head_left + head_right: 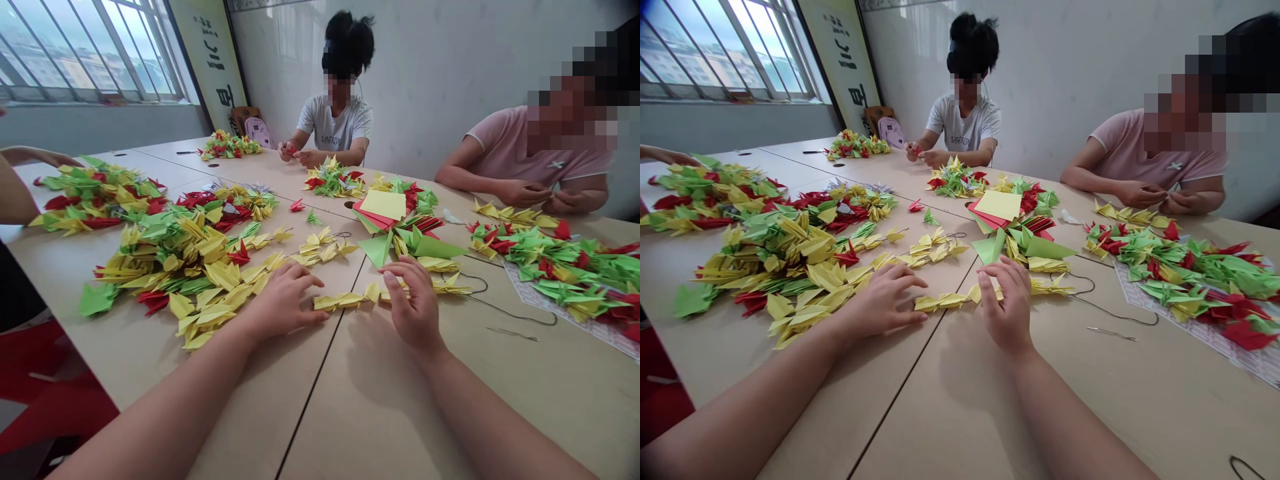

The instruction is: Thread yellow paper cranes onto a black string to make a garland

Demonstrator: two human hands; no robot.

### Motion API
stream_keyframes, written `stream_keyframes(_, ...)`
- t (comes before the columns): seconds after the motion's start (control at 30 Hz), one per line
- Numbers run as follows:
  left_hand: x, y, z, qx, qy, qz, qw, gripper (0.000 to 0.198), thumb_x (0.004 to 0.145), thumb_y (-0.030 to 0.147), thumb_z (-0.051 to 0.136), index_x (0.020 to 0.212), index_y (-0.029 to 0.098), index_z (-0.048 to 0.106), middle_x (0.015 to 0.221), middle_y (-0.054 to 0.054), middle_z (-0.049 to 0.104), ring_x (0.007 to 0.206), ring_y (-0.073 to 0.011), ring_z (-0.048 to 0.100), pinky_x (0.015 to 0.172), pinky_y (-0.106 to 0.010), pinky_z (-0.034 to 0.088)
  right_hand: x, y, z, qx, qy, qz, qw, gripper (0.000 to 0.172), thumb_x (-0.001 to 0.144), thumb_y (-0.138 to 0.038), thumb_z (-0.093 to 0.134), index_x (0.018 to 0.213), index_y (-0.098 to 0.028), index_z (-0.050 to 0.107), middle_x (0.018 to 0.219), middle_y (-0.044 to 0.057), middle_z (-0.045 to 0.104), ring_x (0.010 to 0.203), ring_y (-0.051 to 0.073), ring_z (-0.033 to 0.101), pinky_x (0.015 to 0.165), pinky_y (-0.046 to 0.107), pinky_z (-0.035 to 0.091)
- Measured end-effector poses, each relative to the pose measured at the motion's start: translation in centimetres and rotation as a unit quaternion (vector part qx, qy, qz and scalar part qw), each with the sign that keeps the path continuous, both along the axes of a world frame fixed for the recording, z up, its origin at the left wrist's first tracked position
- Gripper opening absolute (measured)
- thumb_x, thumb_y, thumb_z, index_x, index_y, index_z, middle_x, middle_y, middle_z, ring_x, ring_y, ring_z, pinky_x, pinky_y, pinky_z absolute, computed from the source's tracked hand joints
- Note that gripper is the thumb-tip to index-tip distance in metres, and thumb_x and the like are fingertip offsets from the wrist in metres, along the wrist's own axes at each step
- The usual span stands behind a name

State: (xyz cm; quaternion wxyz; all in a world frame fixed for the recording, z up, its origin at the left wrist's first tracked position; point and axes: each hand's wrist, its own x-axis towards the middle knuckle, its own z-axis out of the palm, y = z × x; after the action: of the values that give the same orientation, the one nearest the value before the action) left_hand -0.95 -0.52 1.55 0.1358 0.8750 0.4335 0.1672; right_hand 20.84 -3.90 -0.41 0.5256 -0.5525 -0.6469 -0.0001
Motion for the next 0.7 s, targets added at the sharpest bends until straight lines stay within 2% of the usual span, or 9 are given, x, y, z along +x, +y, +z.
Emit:
stream_keyframes(0.1, 0.1, 0.2, -0.4, -0.025, 0.012, -0.018, 0.999, 0.036, 0.067, 0.050, 0.060, 0.092, 0.025, 0.061, 0.096, -0.002, 0.052, 0.098, -0.0209, 0.045, 0.088, -0.036, 0.035, 0.3, 0.2, -0.2, -0.001, 0.011, -0.012, 1.000, 0.022, 0.084, -0.029, 0.041, 0.079, -0.020, 0.060, 0.086, 0.007, 0.063, 0.106, 0.024, 0.048, 0.094, 0.042, 0.035)
stream_keyframes(0.2, 0.1, 0.6, -0.6, -0.028, 0.006, -0.006, 1.000, 0.030, 0.070, 0.047, 0.058, 0.087, 0.022, 0.061, 0.095, -0.003, 0.054, 0.097, -0.0204, 0.045, 0.087, -0.034, 0.036, 0.3, 0.4, -0.5, -0.025, -0.010, -0.010, 1.000, 0.019, 0.083, -0.031, 0.043, 0.080, -0.021, 0.059, 0.088, 0.006, 0.063, 0.106, 0.024, 0.048, 0.094, 0.044, 0.034)
stream_keyframes(0.33, -0.2, 0.9, -0.7, -0.014, 0.012, 0.032, 0.999, 0.030, 0.073, 0.046, 0.054, 0.090, 0.021, 0.060, 0.093, -0.004, 0.054, 0.095, -0.0212, 0.046, 0.084, -0.035, 0.037, 0.0, 0.4, -0.9, -0.070, -0.081, 0.001, 0.994, 0.019, 0.077, -0.033, 0.050, 0.088, -0.021, 0.059, 0.098, 0.007, 0.061, 0.110, 0.027, 0.045, 0.096, 0.048, 0.031)
stream_keyframes(0.5, -0.3, 0.8, -0.9, -0.017, 0.001, 0.024, 1.000, 0.029, 0.073, 0.043, 0.055, 0.093, 0.023, 0.060, 0.095, -0.004, 0.054, 0.095, -0.0205, 0.047, 0.083, -0.033, 0.037, -0.7, -0.1, -1.1, -0.097, -0.205, 0.032, 0.973, 0.031, 0.074, -0.039, 0.054, 0.101, -0.023, 0.059, 0.112, 0.008, 0.056, 0.120, 0.030, 0.036, 0.102, 0.055, 0.016)
stream_keyframes(0.7, -0.1, 0.7, -0.9, -0.027, -0.024, 0.004, 0.999, 0.029, 0.073, 0.042, 0.056, 0.093, 0.022, 0.060, 0.097, -0.004, 0.056, 0.095, -0.0190, 0.049, 0.084, -0.032, 0.038, -0.7, -0.1, -1.1, -0.118, -0.223, 0.046, 0.967, 0.025, 0.075, -0.037, 0.054, 0.095, -0.023, 0.061, 0.111, 0.007, 0.056, 0.120, 0.030, 0.037, 0.101, 0.057, 0.016)
